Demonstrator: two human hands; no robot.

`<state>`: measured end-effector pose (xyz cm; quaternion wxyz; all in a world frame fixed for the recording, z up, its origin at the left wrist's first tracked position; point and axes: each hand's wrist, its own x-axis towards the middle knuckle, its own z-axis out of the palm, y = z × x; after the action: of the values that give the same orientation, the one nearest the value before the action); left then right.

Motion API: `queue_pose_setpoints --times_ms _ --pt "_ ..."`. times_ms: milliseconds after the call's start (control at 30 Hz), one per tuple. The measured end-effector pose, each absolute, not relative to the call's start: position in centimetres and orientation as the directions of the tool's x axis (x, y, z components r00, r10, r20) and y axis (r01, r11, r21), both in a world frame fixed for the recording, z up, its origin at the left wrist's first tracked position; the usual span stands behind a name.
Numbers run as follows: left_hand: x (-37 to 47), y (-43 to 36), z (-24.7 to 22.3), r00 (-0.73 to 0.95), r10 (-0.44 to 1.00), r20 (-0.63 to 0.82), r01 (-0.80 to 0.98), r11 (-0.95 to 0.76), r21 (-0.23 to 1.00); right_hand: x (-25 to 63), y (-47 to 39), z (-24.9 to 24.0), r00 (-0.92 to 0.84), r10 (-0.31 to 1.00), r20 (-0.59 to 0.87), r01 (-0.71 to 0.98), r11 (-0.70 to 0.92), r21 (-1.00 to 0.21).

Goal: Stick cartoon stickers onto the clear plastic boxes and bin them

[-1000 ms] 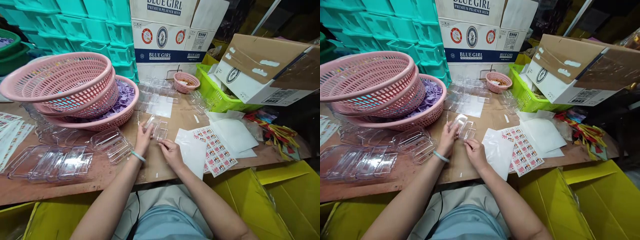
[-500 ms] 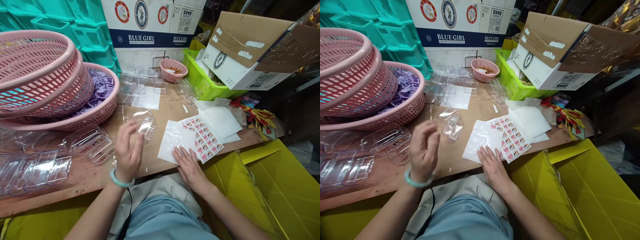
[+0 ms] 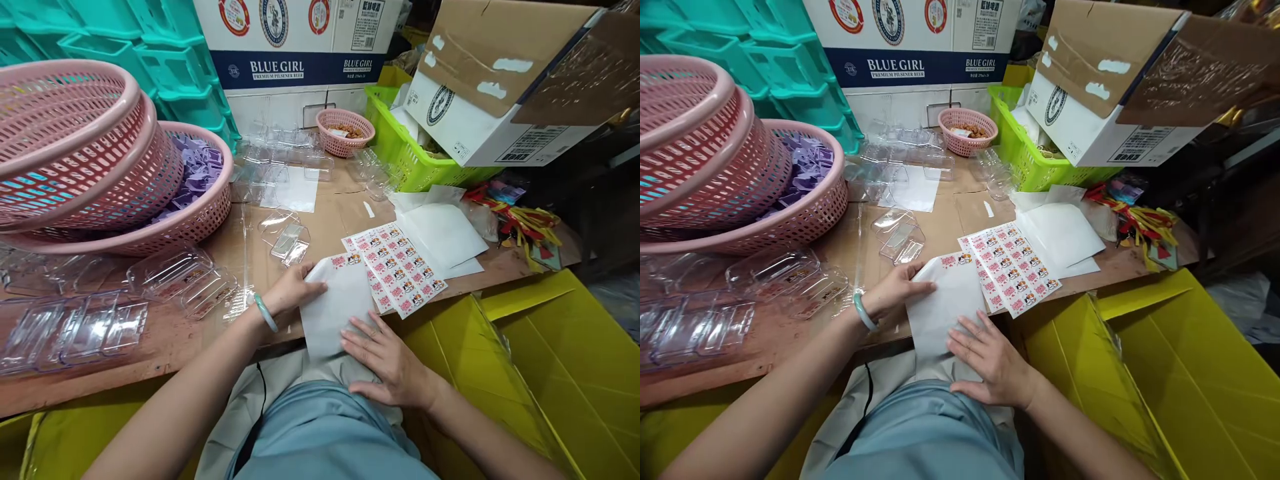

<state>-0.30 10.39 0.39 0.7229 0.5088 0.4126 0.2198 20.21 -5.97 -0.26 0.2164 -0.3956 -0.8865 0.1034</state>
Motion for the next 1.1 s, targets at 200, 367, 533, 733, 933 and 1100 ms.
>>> queue_pose_setpoints --times_ms 200,367,533,733,933,1100 --pt "0.1 7.9 1.0 0.603 0.679 -0.419 -0.171 0.623 0.763 17.9 -0.4 0.3 -0.126 0.841 0.526 0.759 0.423 -0.494" --pt "-1.0 6.5 1.5 0.650 0.633 -0.420 -0.226 0.690 0.688 16.2 2.8 -0.4 -0.187 0.858 0.478 0.756 0.437 -0.488" --pt "-2.1 6.3 1.1 0.560 0.714 -0.420 -0.208 0.612 0.763 15.1 2.5 -0.9 -0.143 0.856 0.496 0.725 0.432 -0.537" --pt "-2.7 6.3 0.2 0.586 0.674 -0.451 -0.151 0.637 0.756 14.6 2.4 -1.1 -0.068 0.882 0.467 0.654 0.393 -0.647" --pt "-2.6 6.2 0.3 0.545 0.732 -0.409 -0.223 0.597 0.771 14.7 2.7 -1.2 -0.042 0.884 0.467 0.610 0.392 -0.688" --pt "-2.4 6.3 0.6 0.539 0.760 -0.365 -0.229 0.549 0.804 14.1 2.7 -0.9 -0.055 0.883 0.466 0.610 0.399 -0.684"
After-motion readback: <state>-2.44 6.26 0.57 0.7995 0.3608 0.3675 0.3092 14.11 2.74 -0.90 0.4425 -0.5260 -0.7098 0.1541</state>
